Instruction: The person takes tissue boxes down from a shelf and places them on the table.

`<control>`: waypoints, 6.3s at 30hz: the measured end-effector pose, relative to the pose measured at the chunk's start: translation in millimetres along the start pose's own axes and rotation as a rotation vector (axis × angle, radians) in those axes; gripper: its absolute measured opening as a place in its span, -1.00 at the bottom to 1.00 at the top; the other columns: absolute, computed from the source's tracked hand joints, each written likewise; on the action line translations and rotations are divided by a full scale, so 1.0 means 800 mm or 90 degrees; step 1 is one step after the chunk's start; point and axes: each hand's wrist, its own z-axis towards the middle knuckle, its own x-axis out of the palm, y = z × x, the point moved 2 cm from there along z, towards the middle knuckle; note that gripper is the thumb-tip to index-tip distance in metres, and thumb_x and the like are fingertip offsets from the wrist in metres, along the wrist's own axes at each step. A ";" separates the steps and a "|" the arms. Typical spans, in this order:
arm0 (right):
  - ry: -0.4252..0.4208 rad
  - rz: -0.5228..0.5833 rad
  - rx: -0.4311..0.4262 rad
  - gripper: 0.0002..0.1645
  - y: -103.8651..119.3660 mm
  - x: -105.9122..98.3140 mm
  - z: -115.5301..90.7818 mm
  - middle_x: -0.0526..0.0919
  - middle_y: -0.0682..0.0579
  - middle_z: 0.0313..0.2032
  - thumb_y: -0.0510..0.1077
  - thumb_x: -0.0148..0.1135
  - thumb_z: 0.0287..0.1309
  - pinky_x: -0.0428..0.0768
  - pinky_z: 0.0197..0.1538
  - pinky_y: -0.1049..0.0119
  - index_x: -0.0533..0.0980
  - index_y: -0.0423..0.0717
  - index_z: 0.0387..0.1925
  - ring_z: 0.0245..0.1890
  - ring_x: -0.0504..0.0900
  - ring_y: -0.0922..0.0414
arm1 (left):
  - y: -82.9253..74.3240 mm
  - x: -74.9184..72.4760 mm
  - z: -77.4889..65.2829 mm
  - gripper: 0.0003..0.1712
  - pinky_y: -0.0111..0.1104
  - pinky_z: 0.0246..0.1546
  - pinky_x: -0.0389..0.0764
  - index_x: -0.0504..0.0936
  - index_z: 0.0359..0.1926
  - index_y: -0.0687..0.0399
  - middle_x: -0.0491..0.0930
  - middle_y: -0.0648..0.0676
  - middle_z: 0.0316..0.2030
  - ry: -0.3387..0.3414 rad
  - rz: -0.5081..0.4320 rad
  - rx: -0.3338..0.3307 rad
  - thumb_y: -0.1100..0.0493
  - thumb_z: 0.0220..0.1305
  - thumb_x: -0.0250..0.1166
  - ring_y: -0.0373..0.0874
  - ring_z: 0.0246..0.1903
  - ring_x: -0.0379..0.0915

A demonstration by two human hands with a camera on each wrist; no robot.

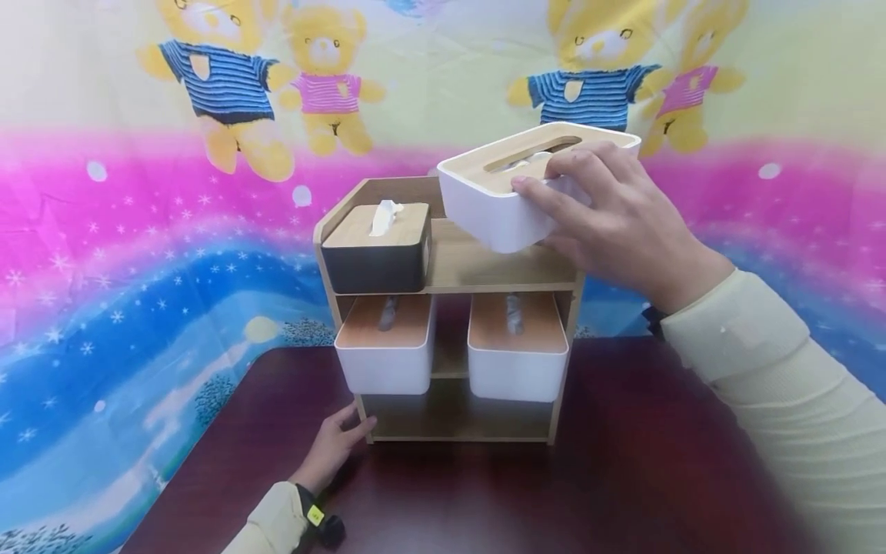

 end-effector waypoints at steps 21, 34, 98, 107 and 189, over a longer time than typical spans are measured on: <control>0.091 -0.043 0.069 0.10 -0.020 -0.012 -0.011 0.41 -0.40 -0.11 -0.36 0.74 -0.70 0.48 -0.22 -0.30 0.47 -0.14 0.12 -0.05 0.41 -0.37 | 0.017 -0.002 0.010 -0.16 -0.01 0.14 0.43 0.34 0.41 -0.06 0.36 0.15 0.32 -0.013 0.013 -0.001 -0.17 0.16 0.38 0.10 0.24 0.33; 0.142 -0.132 0.094 0.11 -0.021 -0.024 -0.009 0.39 -0.42 -0.08 -0.37 0.73 -0.66 0.46 -0.06 -0.35 0.42 -0.11 0.15 0.00 0.39 -0.37 | 0.016 0.000 0.006 -0.24 -0.01 0.16 0.41 0.37 0.40 -0.08 0.37 0.10 0.31 -0.018 0.013 0.002 -0.07 0.21 0.39 0.07 0.25 0.32; 0.174 -0.171 0.152 -0.06 -0.053 -0.058 -0.107 0.37 -0.50 -0.05 0.44 -0.60 0.34 0.47 -0.28 -0.37 0.46 -0.09 0.17 -0.10 0.35 -0.40 | -0.028 -0.001 -0.017 -0.25 -0.02 0.15 0.41 0.33 0.40 0.12 0.35 0.21 0.31 -0.001 0.013 0.007 0.02 0.27 0.36 0.14 0.27 0.27; 0.186 -0.152 0.178 -0.04 -0.051 -0.053 -0.126 0.35 -0.51 -0.08 0.47 -0.56 0.28 0.45 -0.30 -0.36 0.47 -0.07 0.16 -0.13 0.34 -0.39 | 0.018 -0.001 0.008 -0.21 0.00 0.20 0.35 0.34 0.41 0.00 0.34 0.13 0.33 -0.017 0.011 0.009 -0.08 0.22 0.38 0.08 0.30 0.23; 0.166 -0.044 0.260 -0.01 0.003 0.012 -0.236 0.38 -0.44 -0.20 0.54 -0.47 0.25 0.28 -0.20 -0.28 0.58 -0.12 -0.02 -0.17 0.32 -0.40 | 0.017 -0.003 0.011 -0.17 -0.07 0.16 0.42 0.34 0.41 -0.10 0.37 0.10 0.31 -0.005 0.007 0.005 -0.15 0.16 0.40 0.03 0.27 0.29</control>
